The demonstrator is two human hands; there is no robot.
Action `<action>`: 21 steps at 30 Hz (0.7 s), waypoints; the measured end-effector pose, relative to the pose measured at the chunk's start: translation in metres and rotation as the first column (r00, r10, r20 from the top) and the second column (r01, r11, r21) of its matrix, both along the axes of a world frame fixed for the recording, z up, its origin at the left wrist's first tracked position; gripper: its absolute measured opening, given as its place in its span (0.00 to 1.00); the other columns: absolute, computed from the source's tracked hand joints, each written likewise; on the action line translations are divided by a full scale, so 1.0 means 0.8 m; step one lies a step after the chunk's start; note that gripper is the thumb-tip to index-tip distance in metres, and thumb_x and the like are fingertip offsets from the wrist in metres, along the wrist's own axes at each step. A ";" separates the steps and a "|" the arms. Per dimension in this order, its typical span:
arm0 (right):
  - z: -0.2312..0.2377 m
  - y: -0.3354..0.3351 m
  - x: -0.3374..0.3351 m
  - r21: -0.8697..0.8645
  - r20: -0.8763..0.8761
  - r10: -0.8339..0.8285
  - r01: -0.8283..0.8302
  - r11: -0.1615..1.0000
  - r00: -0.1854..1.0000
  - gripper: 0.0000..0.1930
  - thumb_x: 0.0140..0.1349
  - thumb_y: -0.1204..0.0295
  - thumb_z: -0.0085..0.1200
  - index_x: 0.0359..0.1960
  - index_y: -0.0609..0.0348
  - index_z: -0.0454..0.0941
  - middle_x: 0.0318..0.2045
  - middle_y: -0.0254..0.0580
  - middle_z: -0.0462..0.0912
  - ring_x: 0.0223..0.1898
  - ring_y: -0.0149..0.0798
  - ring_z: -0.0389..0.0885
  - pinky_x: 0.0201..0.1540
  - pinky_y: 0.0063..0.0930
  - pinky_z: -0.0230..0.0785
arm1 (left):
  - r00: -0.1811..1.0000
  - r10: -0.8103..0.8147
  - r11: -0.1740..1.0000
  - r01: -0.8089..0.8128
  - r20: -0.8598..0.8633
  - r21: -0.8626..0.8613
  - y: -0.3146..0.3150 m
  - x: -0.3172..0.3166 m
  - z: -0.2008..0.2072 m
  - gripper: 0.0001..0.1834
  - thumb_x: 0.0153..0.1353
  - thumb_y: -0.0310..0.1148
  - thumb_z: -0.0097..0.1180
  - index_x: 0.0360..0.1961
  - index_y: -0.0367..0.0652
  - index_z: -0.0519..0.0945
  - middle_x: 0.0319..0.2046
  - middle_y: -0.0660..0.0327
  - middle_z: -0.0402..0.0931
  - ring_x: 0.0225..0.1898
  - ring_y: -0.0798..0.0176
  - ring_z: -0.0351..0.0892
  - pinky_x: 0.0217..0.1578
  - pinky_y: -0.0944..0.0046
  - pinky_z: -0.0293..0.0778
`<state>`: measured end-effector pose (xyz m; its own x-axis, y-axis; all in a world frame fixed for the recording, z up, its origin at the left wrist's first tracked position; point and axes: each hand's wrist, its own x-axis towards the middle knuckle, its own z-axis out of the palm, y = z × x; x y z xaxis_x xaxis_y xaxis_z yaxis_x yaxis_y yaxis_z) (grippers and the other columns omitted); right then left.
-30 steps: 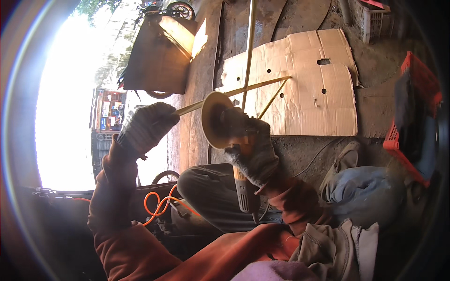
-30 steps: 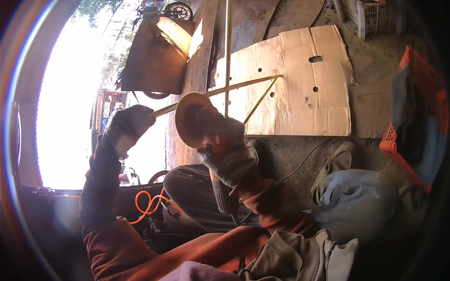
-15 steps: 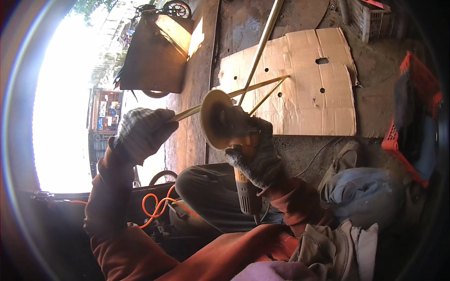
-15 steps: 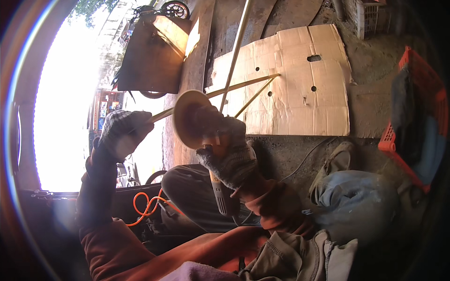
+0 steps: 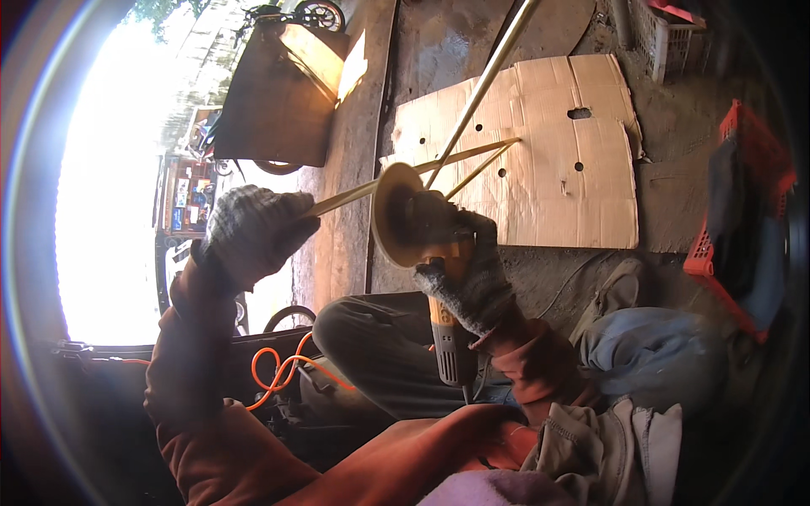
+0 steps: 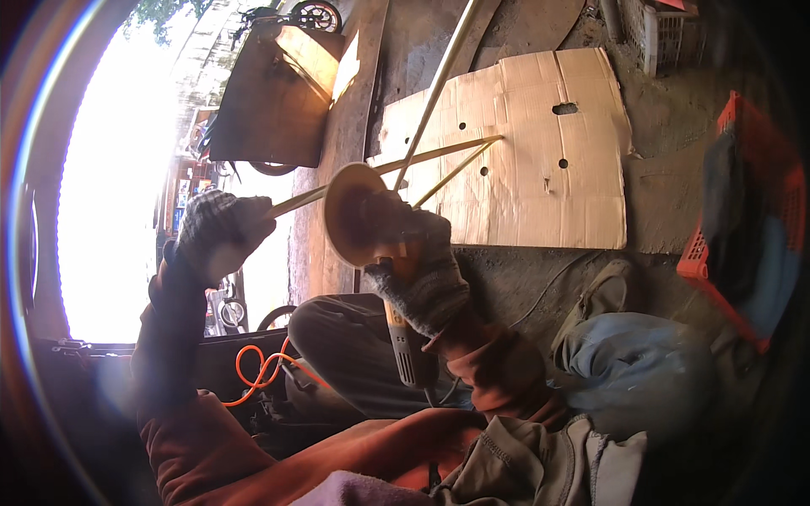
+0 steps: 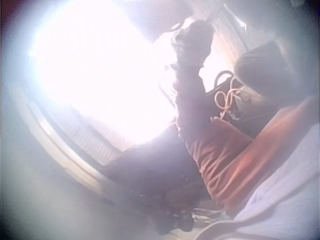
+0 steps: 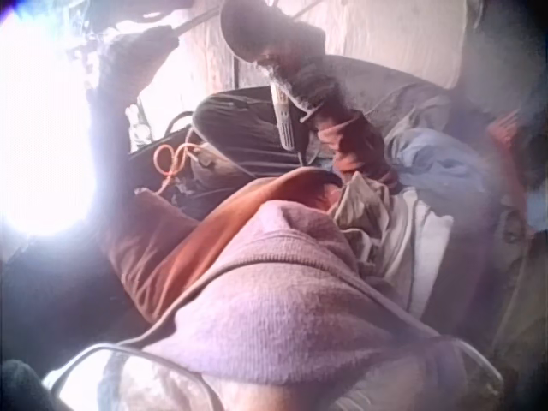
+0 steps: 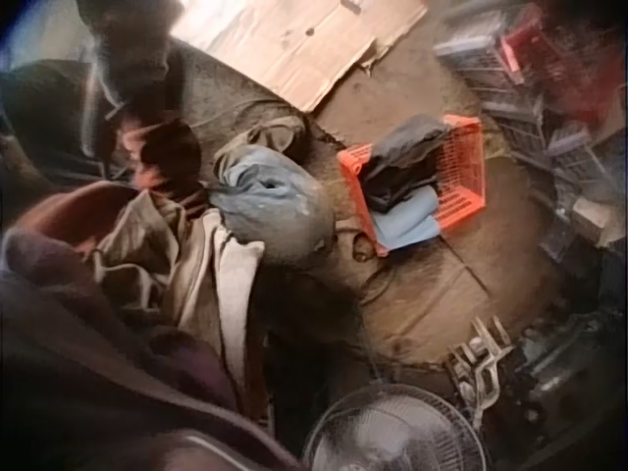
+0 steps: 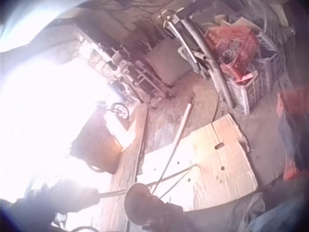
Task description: The person uses an angle grinder to grind the joints of a gold-colored metal frame while holding it by hand on a cardboard-covered floor.
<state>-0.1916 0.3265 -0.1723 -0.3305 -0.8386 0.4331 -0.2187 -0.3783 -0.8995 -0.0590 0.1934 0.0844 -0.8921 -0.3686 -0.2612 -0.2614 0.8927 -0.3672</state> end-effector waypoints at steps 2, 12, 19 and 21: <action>-0.020 -0.002 0.001 0.092 0.293 0.003 -0.032 0.995 0.956 0.36 0.56 0.79 0.63 0.64 0.54 0.55 0.53 0.45 0.73 0.50 0.35 0.77 0.48 0.28 0.75 | 0.998 0.045 0.997 -0.042 -0.054 0.061 -0.018 -0.008 0.002 0.07 0.54 0.29 0.68 0.33 0.44 0.82 0.30 0.63 0.81 0.30 0.62 0.82 0.32 0.63 0.77; -0.044 0.020 -0.098 0.161 0.661 -0.156 0.064 0.985 0.734 0.29 0.58 0.72 0.62 0.60 0.56 0.63 0.48 0.43 0.77 0.41 0.37 0.80 0.44 0.33 0.77 | -0.294 0.785 0.605 0.555 -0.546 0.571 -0.116 -0.140 -0.024 0.31 0.68 0.54 0.50 0.39 0.30 0.82 0.17 0.61 0.74 0.20 0.64 0.74 0.25 0.59 0.77; -0.084 0.053 -0.155 0.218 0.444 -0.386 0.320 0.922 0.809 0.29 0.58 0.71 0.63 0.59 0.58 0.64 0.50 0.41 0.73 0.50 0.36 0.75 0.52 0.31 0.72 | -0.221 0.822 0.529 0.638 -0.525 0.559 -0.091 -0.164 -0.037 0.31 0.68 0.56 0.47 0.38 0.32 0.82 0.08 0.67 0.58 0.06 0.65 0.59 0.08 0.64 0.59; -0.086 0.056 -0.153 0.204 0.429 -0.378 0.320 0.925 0.820 0.28 0.58 0.71 0.63 0.59 0.58 0.65 0.50 0.40 0.73 0.50 0.36 0.75 0.53 0.31 0.71 | -0.200 0.841 0.496 0.658 -0.504 0.567 -0.088 -0.151 -0.041 0.31 0.69 0.56 0.47 0.37 0.32 0.82 0.09 0.67 0.59 0.07 0.66 0.60 0.08 0.65 0.59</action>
